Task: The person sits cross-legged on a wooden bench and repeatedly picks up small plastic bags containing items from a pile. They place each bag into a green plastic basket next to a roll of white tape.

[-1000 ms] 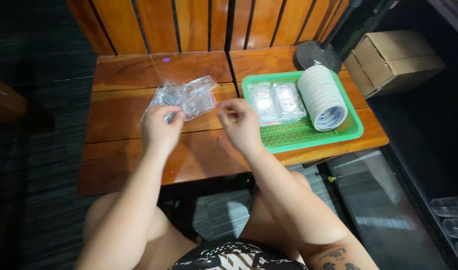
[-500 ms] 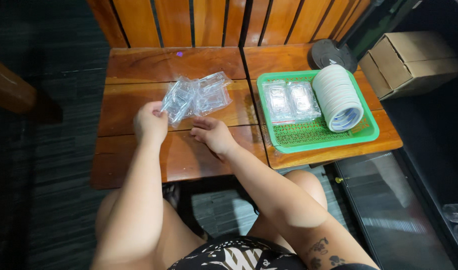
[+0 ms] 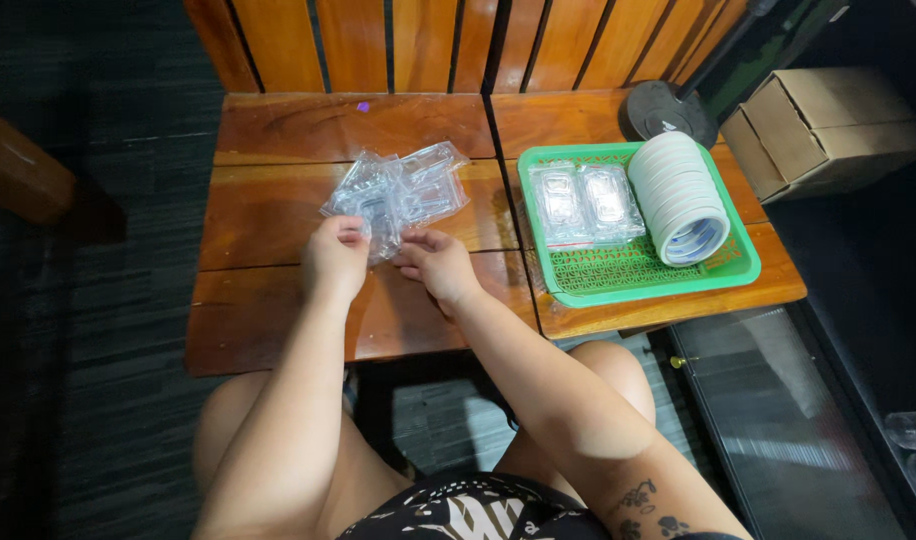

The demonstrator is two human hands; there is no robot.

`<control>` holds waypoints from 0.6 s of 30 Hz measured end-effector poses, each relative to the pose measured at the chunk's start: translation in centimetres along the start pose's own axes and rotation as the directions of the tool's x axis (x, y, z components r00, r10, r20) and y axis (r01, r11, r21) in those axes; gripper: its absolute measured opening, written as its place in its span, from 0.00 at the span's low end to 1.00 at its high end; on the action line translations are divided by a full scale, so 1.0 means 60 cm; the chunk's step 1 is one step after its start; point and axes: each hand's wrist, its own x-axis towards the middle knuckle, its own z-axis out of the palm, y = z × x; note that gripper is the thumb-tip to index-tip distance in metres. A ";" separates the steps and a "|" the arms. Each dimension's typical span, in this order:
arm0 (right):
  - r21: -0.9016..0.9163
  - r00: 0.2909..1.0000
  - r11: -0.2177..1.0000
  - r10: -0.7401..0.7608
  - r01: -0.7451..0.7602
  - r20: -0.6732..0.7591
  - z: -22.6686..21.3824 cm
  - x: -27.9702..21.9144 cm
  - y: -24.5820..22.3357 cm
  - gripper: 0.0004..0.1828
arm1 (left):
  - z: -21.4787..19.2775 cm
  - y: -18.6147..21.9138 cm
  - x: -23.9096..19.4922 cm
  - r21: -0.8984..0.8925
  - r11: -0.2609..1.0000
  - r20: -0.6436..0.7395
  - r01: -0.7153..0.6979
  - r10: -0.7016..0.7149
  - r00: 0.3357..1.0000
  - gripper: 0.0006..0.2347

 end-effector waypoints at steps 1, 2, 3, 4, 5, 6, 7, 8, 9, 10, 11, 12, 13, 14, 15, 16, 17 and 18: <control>0.000 1.000 1.000 0.001 -0.001 0.000 -0.002 0.000 -0.001 0.21 | 0.002 0.001 -0.004 0.000 1.000 0.000 0.001 -0.001 1.000 0.12; 0.005 1.000 1.000 -0.010 0.010 -0.024 -0.005 0.000 -0.003 0.19 | 0.005 0.003 -0.008 -0.063 0.998 0.008 -0.018 0.019 1.000 0.12; 0.010 0.999 1.000 -0.021 0.022 -0.049 -0.008 0.000 -0.005 0.17 | 0.008 0.006 -0.011 -0.126 0.991 0.015 -0.038 0.040 0.999 0.11; 0.010 0.999 1.000 -0.022 0.022 -0.049 -0.012 0.002 -0.003 0.17 | 0.009 0.009 -0.015 -0.125 0.991 0.015 -0.039 0.041 0.999 0.11; 0.016 0.997 0.999 -0.028 0.029 -0.070 -0.016 0.004 -0.001 0.16 | 0.010 0.012 -0.019 -0.155 0.984 0.024 -0.084 0.089 0.996 0.11; 0.021 0.995 0.999 -0.034 0.036 -0.090 -0.020 0.006 0.001 0.16 | 0.011 0.015 -0.023 -0.184 0.974 0.031 -0.128 0.136 0.990 0.11; 0.022 0.995 0.999 -0.035 0.037 -0.091 -0.023 0.003 -0.003 0.16 | 0.012 0.017 -0.025 -0.184 0.974 0.032 -0.129 0.137 0.990 0.11; 0.063 0.994 0.997 -0.031 0.038 -0.105 -0.025 0.001 -0.006 0.16 | 0.013 0.019 -0.028 -0.203 0.969 0.041 -0.141 0.152 0.988 0.11; 0.104 0.993 0.994 -0.025 0.038 -0.119 -0.028 -0.003 -0.009 0.15 | 0.014 0.020 -0.031 -0.221 0.964 0.050 -0.150 0.165 0.985 0.11; 0.104 0.992 0.994 -0.025 0.038 -0.120 -0.030 -0.006 -0.011 0.15 | 0.018 0.021 -0.032 -0.221 0.964 0.051 -0.151 0.166 0.985 0.11; 0.135 0.991 0.990 -0.018 0.036 -0.129 -0.032 -0.008 -0.013 0.16 | 0.022 0.023 -0.033 -0.220 0.956 0.045 -0.191 0.206 0.978 0.11; 0.166 0.990 0.986 -0.011 0.035 -0.138 -0.035 -0.010 -0.016 0.17 | 0.026 0.024 -0.033 -0.219 0.948 0.039 -0.232 0.246 0.969 0.12; 0.166 0.990 0.986 -0.012 0.035 -0.140 -0.038 -0.015 -0.019 0.17 | 0.017 0.032 -0.041 -0.220 0.947 0.040 -0.233 0.247 0.968 0.12; 0.189 0.988 0.981 -0.004 0.034 -0.157 -0.041 -0.020 -0.022 0.16 | 0.008 0.039 -0.049 -0.215 0.919 0.023 -0.332 0.344 0.939 0.14; 0.212 0.985 0.977 0.003 0.034 -0.174 -0.045 -0.025 -0.026 0.16 | -0.001 0.047 -0.057 -0.208 0.880 0.008 -0.427 0.438 0.899 0.17; 0.212 0.984 0.977 0.003 0.035 -0.176 -0.044 -0.035 -0.033 0.16 | 0.005 0.042 -0.054 -0.209 0.879 0.009 -0.428 0.439 0.898 0.17; 0.223 0.983 0.974 0.006 0.035 -0.181 -0.043 -0.044 -0.041 0.15 | 0.011 0.038 -0.049 -0.174 0.847 -0.005 -0.503 0.510 0.860 0.17; 0.235 0.983 0.971 0.009 0.035 -0.186 -0.042 -0.054 -0.049 0.15 | 0.016 0.033 -0.045 -0.137 0.807 -0.016 -0.574 0.577 0.816 0.17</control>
